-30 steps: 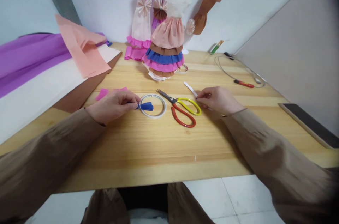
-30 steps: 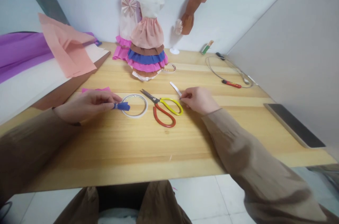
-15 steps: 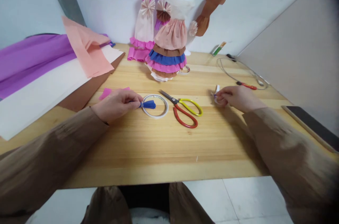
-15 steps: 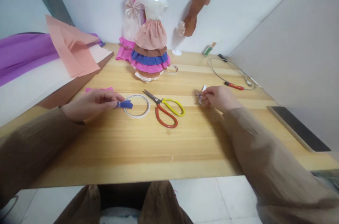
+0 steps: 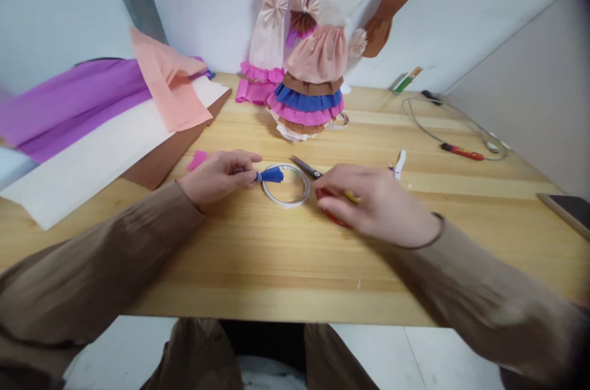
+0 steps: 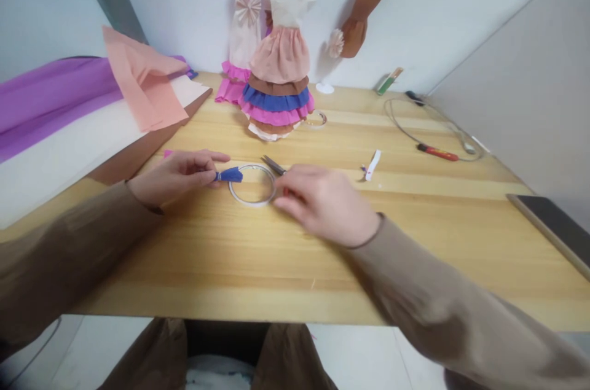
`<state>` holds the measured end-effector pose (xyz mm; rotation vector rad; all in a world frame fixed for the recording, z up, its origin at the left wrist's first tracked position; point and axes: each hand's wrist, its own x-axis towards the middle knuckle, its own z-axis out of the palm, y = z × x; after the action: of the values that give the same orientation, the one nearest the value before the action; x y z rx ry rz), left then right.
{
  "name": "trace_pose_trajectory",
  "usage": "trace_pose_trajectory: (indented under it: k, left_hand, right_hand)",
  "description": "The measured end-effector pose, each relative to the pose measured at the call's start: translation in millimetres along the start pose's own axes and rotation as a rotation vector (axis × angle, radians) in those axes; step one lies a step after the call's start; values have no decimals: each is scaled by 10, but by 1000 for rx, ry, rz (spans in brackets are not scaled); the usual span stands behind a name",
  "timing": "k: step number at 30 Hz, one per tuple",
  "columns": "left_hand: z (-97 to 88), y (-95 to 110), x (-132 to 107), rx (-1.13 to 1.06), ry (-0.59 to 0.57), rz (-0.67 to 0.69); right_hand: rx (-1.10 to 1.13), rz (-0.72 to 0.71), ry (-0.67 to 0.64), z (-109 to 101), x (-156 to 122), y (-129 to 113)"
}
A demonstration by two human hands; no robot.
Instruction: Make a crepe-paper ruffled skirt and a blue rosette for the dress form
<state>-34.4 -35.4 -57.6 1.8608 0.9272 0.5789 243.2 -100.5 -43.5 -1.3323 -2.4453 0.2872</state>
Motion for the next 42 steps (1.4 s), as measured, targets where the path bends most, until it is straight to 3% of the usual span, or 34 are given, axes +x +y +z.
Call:
trace_pose_trajectory:
  k: [3,6,10,14,17,19,24,27,31,37,42]
  left_hand:
    - [6,-20,-7,-177,3,-83]
    - [17,-28,0,-329,20,-169]
    - [-24,-14,30,-347,43,-302]
    - [-143,-23,72,-179,119,-330]
    - [-186,-30,82,-138,176,-240]
    - [-153,-11,62,-114,173,-143]
    - [73,94,-58,165,163,258]
    - [192,120,-124,394,207,449]
    - [281,94,-173,565,285,645]
    - [342,93,-193,557,320,695]
    - [327,101,-192,329,208,554]
  right_hand:
    - [-126,-141,-109,261,167,-265]
    - [-222,-175,-105,386,235,-255]
    - [-186,-226,-125,338,216,-154]
    - [-135,-270,-159,238,159,-90]
    - [-63,-307,-145,187,117,-56]
    - [4,-291,-67,167,99,-51]
    - [334,16,233,162,116,-176]
    - [536,94,251,201,147,-332]
    - [596,147,275,299,178,-504]
    - [601,168,347,394,207,-544]
    - [573,156,381,384,200,-536]
